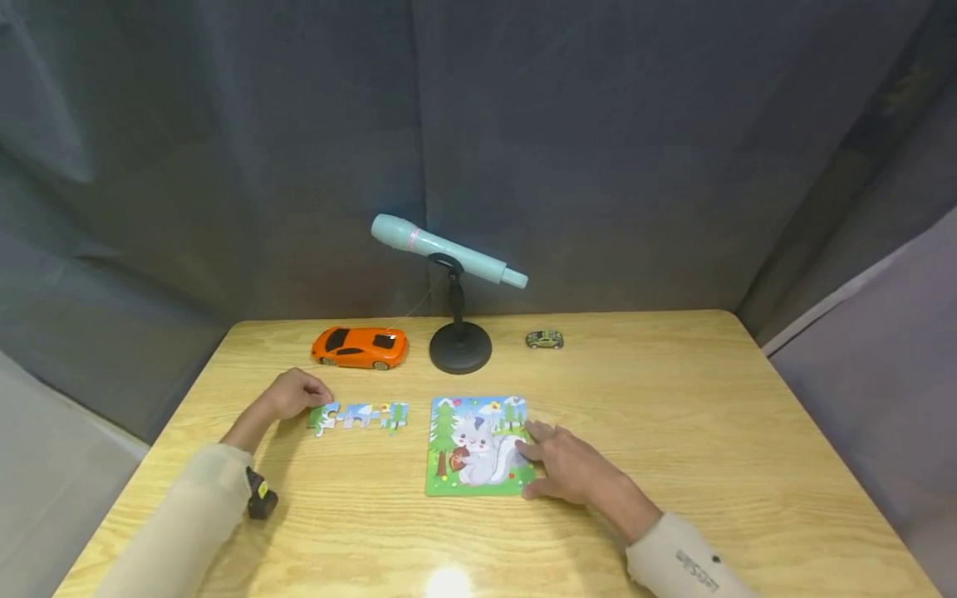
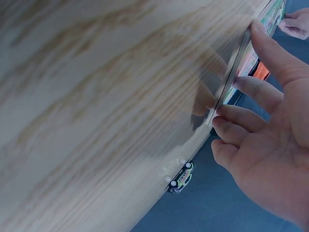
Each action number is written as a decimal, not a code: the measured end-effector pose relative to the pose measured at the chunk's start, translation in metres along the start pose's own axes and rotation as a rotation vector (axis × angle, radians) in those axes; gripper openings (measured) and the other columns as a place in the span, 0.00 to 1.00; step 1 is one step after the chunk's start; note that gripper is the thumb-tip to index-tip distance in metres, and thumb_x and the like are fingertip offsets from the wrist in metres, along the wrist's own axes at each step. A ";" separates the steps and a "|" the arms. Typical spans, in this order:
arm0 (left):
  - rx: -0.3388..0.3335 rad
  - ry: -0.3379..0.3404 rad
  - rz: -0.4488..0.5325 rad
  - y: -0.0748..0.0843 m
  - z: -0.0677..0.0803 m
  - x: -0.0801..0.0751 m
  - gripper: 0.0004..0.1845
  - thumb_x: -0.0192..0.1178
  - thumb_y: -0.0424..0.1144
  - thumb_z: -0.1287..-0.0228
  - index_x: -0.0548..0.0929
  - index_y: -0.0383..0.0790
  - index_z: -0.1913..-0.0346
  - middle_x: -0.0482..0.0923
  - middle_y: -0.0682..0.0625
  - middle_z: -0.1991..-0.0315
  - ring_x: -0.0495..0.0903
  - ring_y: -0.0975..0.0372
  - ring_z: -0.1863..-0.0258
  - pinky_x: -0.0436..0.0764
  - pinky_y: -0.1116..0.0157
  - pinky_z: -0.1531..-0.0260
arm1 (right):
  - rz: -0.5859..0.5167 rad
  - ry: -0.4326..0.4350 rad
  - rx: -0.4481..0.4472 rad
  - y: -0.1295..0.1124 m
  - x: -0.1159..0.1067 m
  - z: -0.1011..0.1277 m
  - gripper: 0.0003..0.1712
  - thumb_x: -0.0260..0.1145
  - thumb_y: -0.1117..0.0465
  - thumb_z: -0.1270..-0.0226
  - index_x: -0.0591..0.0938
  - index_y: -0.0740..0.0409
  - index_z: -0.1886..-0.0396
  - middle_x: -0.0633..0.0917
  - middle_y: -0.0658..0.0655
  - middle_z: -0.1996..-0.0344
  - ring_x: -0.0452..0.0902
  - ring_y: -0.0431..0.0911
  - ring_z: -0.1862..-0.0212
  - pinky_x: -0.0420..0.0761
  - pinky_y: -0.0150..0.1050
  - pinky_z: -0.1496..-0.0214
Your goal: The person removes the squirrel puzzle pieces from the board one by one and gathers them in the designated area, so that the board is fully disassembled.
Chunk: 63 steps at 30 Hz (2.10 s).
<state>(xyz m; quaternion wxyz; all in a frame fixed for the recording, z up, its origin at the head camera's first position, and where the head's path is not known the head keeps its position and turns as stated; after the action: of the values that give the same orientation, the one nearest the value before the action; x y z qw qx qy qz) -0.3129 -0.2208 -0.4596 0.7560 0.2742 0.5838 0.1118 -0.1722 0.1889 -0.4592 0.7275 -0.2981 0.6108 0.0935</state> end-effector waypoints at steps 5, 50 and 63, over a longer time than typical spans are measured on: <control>-0.005 0.035 -0.003 -0.002 0.001 0.001 0.05 0.59 0.35 0.44 0.85 0.39 0.70 0.81 0.50 0.71 0.74 0.62 0.71 0.73 0.61 0.66 | 0.003 0.002 -0.004 -0.001 0.000 0.000 0.39 0.66 0.44 0.54 0.72 0.61 0.44 0.60 0.66 0.38 0.55 0.61 0.39 0.56 0.55 0.42; 0.315 -0.192 0.199 0.182 -0.022 0.105 0.09 0.63 0.35 0.48 0.81 0.35 0.64 0.76 0.53 0.73 0.73 0.64 0.73 0.72 0.70 0.73 | -0.001 0.054 0.013 0.004 -0.002 0.000 0.40 0.67 0.44 0.55 0.72 0.65 0.46 0.66 0.62 0.41 0.57 0.58 0.39 0.60 0.53 0.43; 0.248 -0.263 0.198 0.203 -0.015 0.135 0.12 0.67 0.36 0.53 0.80 0.39 0.63 0.77 0.52 0.68 0.72 0.67 0.74 0.71 0.71 0.74 | 0.017 0.021 0.006 0.002 -0.003 -0.001 0.39 0.67 0.44 0.55 0.73 0.67 0.48 0.67 0.61 0.42 0.57 0.58 0.39 0.59 0.54 0.43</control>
<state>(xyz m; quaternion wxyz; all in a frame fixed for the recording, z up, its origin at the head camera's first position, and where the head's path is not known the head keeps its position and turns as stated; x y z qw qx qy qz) -0.2567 0.0166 -0.4619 0.7714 0.4335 0.4596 0.0758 -0.1748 0.1907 -0.4572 0.7212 -0.2914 0.6213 0.0947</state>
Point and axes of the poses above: each hand's wrist, its own z-axis away from the middle knuckle, its own x-axis out of the palm, y = z × x, the point moved 3 cm from there along -z, towards the middle knuckle
